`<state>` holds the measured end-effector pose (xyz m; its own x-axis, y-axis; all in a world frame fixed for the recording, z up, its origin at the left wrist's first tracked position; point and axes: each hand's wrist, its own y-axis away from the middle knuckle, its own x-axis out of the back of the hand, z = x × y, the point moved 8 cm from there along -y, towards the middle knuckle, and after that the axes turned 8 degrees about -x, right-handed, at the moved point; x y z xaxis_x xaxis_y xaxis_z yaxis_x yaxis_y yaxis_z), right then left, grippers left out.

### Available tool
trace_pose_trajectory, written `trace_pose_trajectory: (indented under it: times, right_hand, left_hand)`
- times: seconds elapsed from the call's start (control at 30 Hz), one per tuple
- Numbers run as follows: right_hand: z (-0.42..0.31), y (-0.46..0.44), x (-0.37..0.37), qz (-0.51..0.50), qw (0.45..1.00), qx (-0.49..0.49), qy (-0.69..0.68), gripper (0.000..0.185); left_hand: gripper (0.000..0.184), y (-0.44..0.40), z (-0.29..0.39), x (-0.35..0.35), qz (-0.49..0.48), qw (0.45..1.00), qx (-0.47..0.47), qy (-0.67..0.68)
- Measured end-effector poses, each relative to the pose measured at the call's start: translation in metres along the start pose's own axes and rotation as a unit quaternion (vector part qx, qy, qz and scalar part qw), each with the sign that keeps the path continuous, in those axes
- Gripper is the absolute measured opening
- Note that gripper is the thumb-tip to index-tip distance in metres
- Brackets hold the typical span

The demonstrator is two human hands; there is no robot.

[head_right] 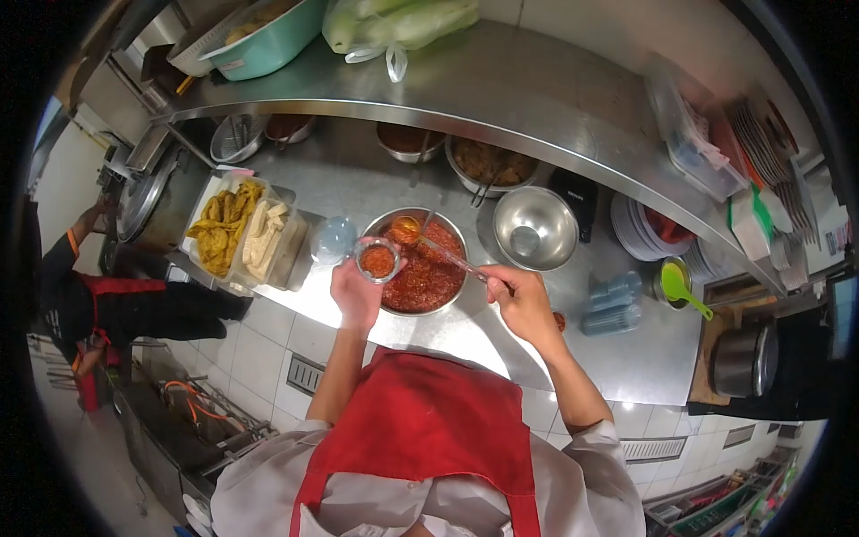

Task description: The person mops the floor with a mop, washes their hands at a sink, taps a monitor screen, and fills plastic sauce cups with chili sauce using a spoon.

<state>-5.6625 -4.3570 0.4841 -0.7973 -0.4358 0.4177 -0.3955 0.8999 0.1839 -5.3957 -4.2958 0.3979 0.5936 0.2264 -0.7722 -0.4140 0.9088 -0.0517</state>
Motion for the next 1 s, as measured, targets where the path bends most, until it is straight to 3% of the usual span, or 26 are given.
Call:
trace_pose_trajectory:
  times: [0.1,0.13,0.2,0.3,0.37,0.43,0.47,0.6,0.8,0.93,1.0]
  right_hand:
    - [0.016,-0.013,-0.012,0.004,0.996,-0.003,0.090,0.025]
    - [0.022,-0.016,-0.021,0.001,0.984,0.018,0.179,0.027]
    - [0.031,-0.018,-0.042,-0.004,0.934,0.058,0.352,0.033]
    - [-0.036,0.003,-0.047,0.123,0.891,0.212,0.382,0.050]
    - [-0.061,0.007,-0.051,0.075,0.932,0.238,0.262,0.064]
    - [-0.065,0.010,-0.059,-0.032,0.971,0.194,0.134,0.067]
    - [-0.063,0.012,-0.062,-0.080,0.980,0.171,0.064,0.068]
    - [-0.036,0.024,-0.047,-0.043,0.988,0.104,0.105,0.070]
    - [-0.014,0.046,-0.010,0.020,0.996,0.081,-0.018,0.068]
    - [0.004,0.051,0.037,0.035,0.994,0.016,-0.099,0.068]
    - [0.013,0.057,0.065,0.083,0.996,-0.006,-0.013,0.066]
  left_hand:
    - [0.053,0.005,0.017,0.009,0.024,0.996,-0.079,0.023]
    - [0.054,0.005,0.020,0.009,0.024,0.994,-0.092,0.053]
    - [0.054,0.006,0.022,0.007,0.000,0.993,-0.072,0.090]
    - [0.050,0.012,0.020,-0.010,-0.030,0.998,-0.019,0.047]
    - [0.048,0.018,0.005,-0.020,-0.066,0.998,0.016,-0.017]
    - [0.045,0.025,-0.015,-0.028,-0.122,0.988,0.044,-0.087]
    - [0.045,0.031,-0.025,-0.027,-0.102,0.988,0.078,-0.082]
    - [0.039,0.041,-0.056,-0.028,-0.120,0.981,0.127,-0.086]
    - [0.041,0.047,-0.081,-0.051,-0.167,0.971,0.136,-0.102]
    - [0.043,0.036,-0.080,-0.058,-0.142,0.972,0.179,-0.058]
    - [0.044,0.027,-0.071,-0.053,-0.129,0.978,0.164,-0.021]
